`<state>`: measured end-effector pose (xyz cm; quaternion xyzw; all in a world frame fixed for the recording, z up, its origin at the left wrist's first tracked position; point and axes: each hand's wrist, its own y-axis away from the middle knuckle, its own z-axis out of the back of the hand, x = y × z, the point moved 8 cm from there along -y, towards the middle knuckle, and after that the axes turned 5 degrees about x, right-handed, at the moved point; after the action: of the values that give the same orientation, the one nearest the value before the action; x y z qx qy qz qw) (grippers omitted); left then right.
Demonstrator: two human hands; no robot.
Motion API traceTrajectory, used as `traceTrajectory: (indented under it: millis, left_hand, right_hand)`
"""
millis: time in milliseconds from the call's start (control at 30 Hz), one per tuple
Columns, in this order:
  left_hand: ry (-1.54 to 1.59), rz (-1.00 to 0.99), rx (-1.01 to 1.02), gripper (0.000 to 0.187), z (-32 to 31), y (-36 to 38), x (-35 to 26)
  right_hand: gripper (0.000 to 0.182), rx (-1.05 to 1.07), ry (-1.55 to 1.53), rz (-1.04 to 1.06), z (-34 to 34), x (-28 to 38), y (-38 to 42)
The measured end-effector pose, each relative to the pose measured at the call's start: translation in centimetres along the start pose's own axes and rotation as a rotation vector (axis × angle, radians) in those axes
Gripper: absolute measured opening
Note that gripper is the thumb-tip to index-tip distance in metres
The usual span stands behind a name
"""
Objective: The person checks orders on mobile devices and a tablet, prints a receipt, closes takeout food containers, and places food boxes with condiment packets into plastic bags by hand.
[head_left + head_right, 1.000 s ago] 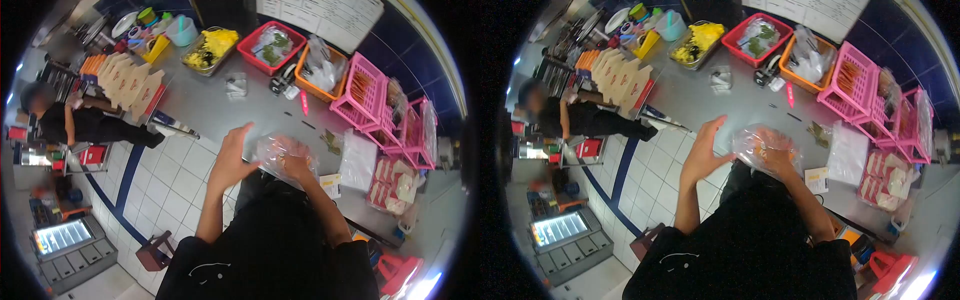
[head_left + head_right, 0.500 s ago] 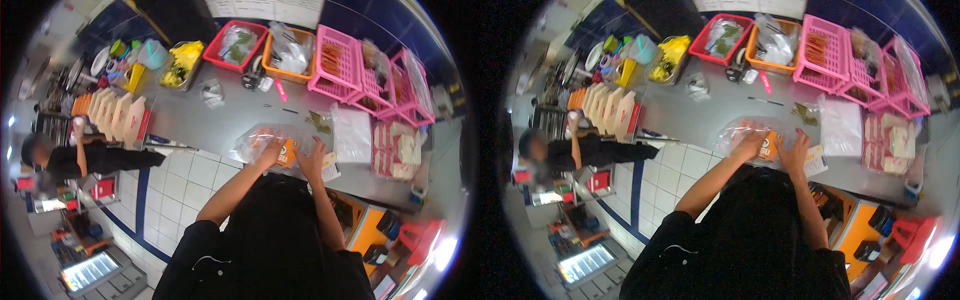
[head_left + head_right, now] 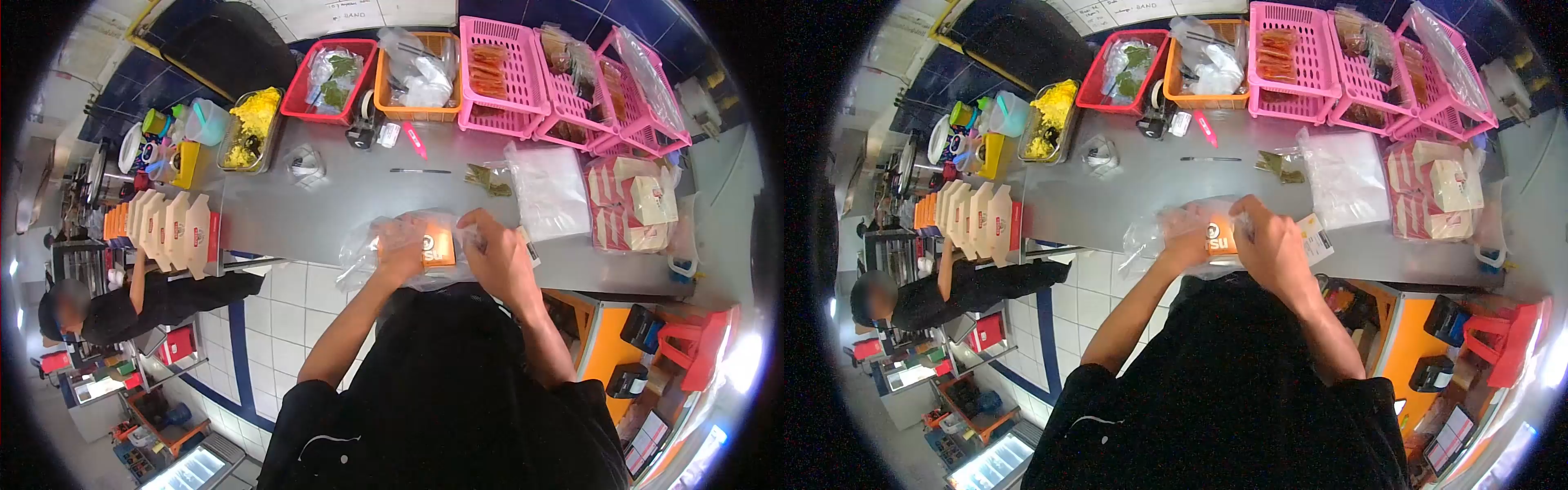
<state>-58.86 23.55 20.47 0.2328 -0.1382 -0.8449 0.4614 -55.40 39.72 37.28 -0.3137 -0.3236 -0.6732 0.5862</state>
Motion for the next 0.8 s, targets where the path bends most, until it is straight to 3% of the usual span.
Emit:
traceTrajectory:
  millis: [67,133,200,267,333,367,433,500,567,600,733,800]
  left_hand:
    - [0.097,-0.010,-0.062,0.098,1.2,0.3,-1.7]
    - [0.019,0.109,0.178,0.101,-1.6,-0.5,-1.0]
    - [0.032,0.112,0.133,0.106,-1.3,-0.1,-0.8]
    - [0.055,0.084,0.110,0.110,-1.3,0.5,-1.4]
    - [0.334,0.044,0.092,0.115,-1.0,0.4,-1.5]
    - [0.340,0.033,0.087,0.115,-1.0,0.1,-1.8]
    - [0.502,0.176,0.172,0.118,-2.8,-0.2,-0.8]
    - [0.475,0.060,0.130,0.119,-4.4,0.0,-0.9]
    - [0.439,-0.160,0.114,0.118,-2.5,1.4,-3.6]
    - [0.365,-0.176,0.106,0.117,-4.1,0.7,-3.4]
    - [0.215,-0.062,0.036,0.114,-7.0,-0.5,-2.3]
    - [0.540,-0.027,0.033,0.113,-2.8,-0.5,-2.4]
  right_hand:
    - [0.020,-0.145,0.050,-0.017,1.7,-0.4,-1.3]
    - [0.019,-0.102,0.113,0.000,1.6,-1.8,-2.5]
    - [0.018,-0.061,0.074,0.104,0.2,-2.7,-3.3]
    - [0.019,0.004,0.103,0.063,-1.2,-2.7,-2.4]
    - [0.021,0.074,0.138,0.036,-2.6,-2.8,-2.1]
    - [0.021,0.078,0.026,0.142,-3.2,-2.2,-2.1]
    - [0.021,0.079,-0.088,0.247,-3.2,-2.3,-2.6]
    - [0.021,-0.050,-0.324,-0.011,-1.4,-5.8,-4.8]
    - [0.021,-0.128,-0.455,-0.119,0.4,-7.2,-6.4]
    - [0.022,-0.207,-0.583,-0.219,1.3,-8.1,-6.5]
    - [0.021,-0.127,-0.536,-0.115,2.3,-4.6,-3.2]
    - [0.018,-0.056,-0.432,-0.088,3.9,-0.6,-0.6]
